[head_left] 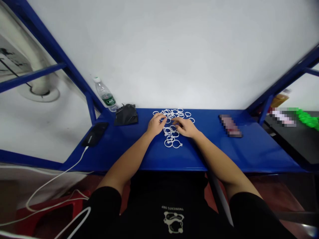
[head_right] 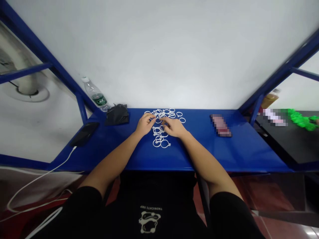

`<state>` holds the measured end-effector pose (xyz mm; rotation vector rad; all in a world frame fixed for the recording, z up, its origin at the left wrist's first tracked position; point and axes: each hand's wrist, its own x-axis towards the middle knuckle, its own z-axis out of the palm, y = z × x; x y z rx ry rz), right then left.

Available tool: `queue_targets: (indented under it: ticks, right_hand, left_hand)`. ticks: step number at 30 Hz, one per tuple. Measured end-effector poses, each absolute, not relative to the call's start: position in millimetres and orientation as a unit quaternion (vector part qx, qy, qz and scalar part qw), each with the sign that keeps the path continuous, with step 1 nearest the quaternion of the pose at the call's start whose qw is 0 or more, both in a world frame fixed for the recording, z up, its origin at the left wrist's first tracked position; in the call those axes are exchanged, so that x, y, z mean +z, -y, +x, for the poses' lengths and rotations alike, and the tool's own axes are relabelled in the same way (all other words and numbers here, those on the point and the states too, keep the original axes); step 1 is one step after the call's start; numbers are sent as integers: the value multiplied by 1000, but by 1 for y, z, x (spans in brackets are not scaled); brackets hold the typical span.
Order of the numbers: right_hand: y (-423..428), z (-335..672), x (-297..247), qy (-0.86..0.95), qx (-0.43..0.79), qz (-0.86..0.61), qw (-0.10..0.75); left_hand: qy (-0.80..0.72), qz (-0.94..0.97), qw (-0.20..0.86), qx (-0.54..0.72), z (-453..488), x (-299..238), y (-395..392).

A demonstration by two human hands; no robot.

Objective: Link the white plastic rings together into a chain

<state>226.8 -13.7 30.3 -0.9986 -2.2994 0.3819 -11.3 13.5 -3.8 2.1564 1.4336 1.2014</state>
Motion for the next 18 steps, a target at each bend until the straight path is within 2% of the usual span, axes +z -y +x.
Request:
queue_targets:
  ticks: [4, 8, 14, 18]
  right_hand:
    - [4, 238, 33, 848, 97, -429, 296]
    - [-10, 258, 37, 859, 169, -436, 208]
    - [-12, 270, 37, 829, 339, -427, 123]
    - [-10, 268, 33, 824, 368, -422, 89]
  left_hand:
    - [-529, 779, 131, 309, -13, -8, -15]
    - [-535, 800, 136, 233, -12, -4, -11]
    - [-486, 832, 145, 226, -14, -1, -9]
    - [-504, 814, 148, 248, -12, -6, -12]
